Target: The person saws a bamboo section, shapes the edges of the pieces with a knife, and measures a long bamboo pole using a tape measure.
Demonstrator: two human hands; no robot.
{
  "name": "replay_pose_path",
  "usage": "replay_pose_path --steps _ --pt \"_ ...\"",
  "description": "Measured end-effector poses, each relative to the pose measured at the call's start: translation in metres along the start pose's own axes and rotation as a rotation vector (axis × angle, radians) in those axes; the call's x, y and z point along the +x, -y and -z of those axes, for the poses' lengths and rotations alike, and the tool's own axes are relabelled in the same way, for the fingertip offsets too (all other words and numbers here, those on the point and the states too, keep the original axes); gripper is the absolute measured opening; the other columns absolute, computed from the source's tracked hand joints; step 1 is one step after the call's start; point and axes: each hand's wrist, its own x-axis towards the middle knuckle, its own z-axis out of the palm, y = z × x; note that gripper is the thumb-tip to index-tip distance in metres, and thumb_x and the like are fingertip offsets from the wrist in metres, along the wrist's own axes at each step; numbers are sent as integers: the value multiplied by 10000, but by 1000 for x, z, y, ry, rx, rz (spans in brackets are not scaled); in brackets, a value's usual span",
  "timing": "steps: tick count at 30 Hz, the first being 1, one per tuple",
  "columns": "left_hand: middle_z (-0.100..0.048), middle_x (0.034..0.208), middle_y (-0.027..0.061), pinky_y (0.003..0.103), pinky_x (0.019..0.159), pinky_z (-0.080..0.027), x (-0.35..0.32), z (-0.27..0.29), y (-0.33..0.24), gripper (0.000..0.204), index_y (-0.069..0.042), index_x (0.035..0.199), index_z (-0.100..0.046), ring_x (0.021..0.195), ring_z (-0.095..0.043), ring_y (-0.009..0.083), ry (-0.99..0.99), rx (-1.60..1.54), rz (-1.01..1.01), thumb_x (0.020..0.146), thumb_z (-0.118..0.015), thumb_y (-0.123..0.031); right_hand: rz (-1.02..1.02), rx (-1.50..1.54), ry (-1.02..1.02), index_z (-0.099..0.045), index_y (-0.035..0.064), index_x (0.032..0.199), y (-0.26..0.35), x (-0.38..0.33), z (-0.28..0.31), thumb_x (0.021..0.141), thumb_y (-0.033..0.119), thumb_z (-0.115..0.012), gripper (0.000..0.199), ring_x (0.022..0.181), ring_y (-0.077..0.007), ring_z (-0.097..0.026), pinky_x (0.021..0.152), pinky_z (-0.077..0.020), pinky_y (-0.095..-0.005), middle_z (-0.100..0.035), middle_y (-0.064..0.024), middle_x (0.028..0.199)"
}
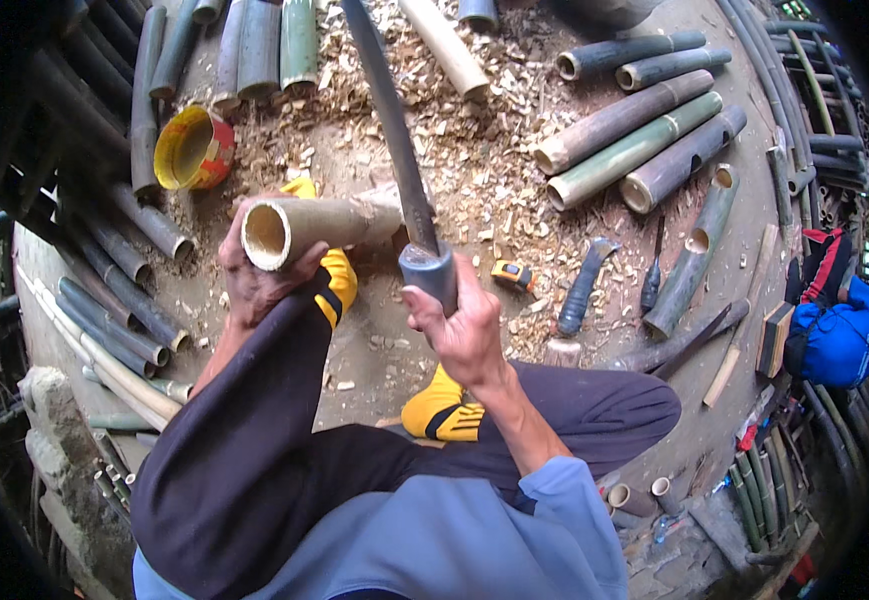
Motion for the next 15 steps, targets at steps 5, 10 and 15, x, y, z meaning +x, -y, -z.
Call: replay_pose_path --steps 5,10,15 --pt "-627 856 104 321 676 -526 6 -6 -5 577 -23 1051 -542 751 -639 200 -18 -41 4 596 -849 -202 390 -273 -103 -452 -15 1102 -18 15 -16 854 302 -657 451 668 -226 -641 577 -499 -329 -619 -144 763" --pt "-637 883 105 319 703 -533 1 -2 0 589 -27 1052 -546 788 -650 202 -4 -15 24 594 -856 -230 -204 -397 125 -509 10 1036 -15 17 -16 872 322 -631 373 680 -247 -665 574 -508 -354 -630 -168 766" --pt "-636 873 104 316 695 -535 0 -2 -2 592 -20 1047 -544 787 -651 199 -30 -18 95 591 -857 -231 524 66 -127 -503 -13 1087 29 9 -16 842 256 -685 406 679 -150 -631 595 -502 -269 -632 -87 785"
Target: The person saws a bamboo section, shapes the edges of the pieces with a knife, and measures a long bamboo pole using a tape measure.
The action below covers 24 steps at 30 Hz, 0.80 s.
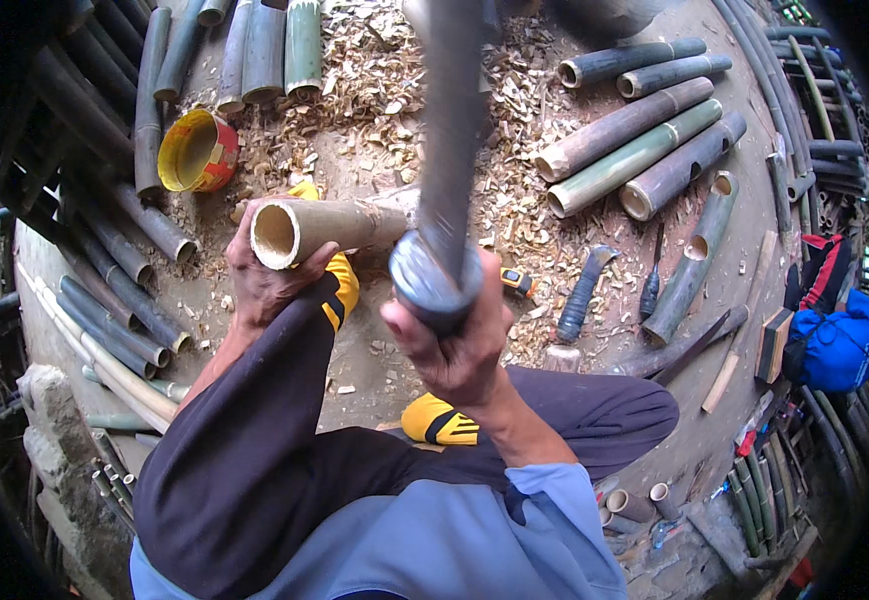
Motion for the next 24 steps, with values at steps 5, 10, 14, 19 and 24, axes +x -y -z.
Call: replay_pose_path --steps 5,10,14,19,24 --pt "-639 851 90 309 664 -536 7 -9 1 599 -16 1039 -536 737 -651 185 -2 -7 -117 589 -860 -241 -351 -561 284 -488 -1 1036 -74 -23 3 875 311 -625 377 638 -280 -667 536 -504 -382 -623 -180 686" --pt "-637 842 101 319 654 -536 -1 2 3 588 -19 1028 -536 726 -656 223 -12 17 -34 599 -851 -269 -257 -224 111 -519 -12 1037 -6 2 0 837 266 -687 381 630 -156 -639 546 -495 -286 -632 -99 714" --pt "-638 852 100 328 682 -532 5 -4 0 593 -22 1030 -535 763 -655 214 18 13 -48 599 -851 -277 -111 -196 107 -495 -21 1038 -29 -9 2 829 207 -686 364 660 -202 -648 566 -498 -305 -637 -103 748" --pt "-639 895 104 336 726 -527 3 4 3 612 -25 1048 -538 816 -650 205 7 24 -55 585 -857 -267 -457 -470 317 -469 9 1095 -61 -19 9 863 329 -640 431 710 -266 -676 594 -523 -362 -647 -152 756" --pt "-639 933 107 335 731 -527 2 4 5 603 -28 1054 -544 835 -650 235 80 -70 -179 581 -857 -233 -192 -406 180 -451 -9 1184 5 4 8 824 207 -699 488 850 -206 -652 723 -525 -320 -622 -169 980"
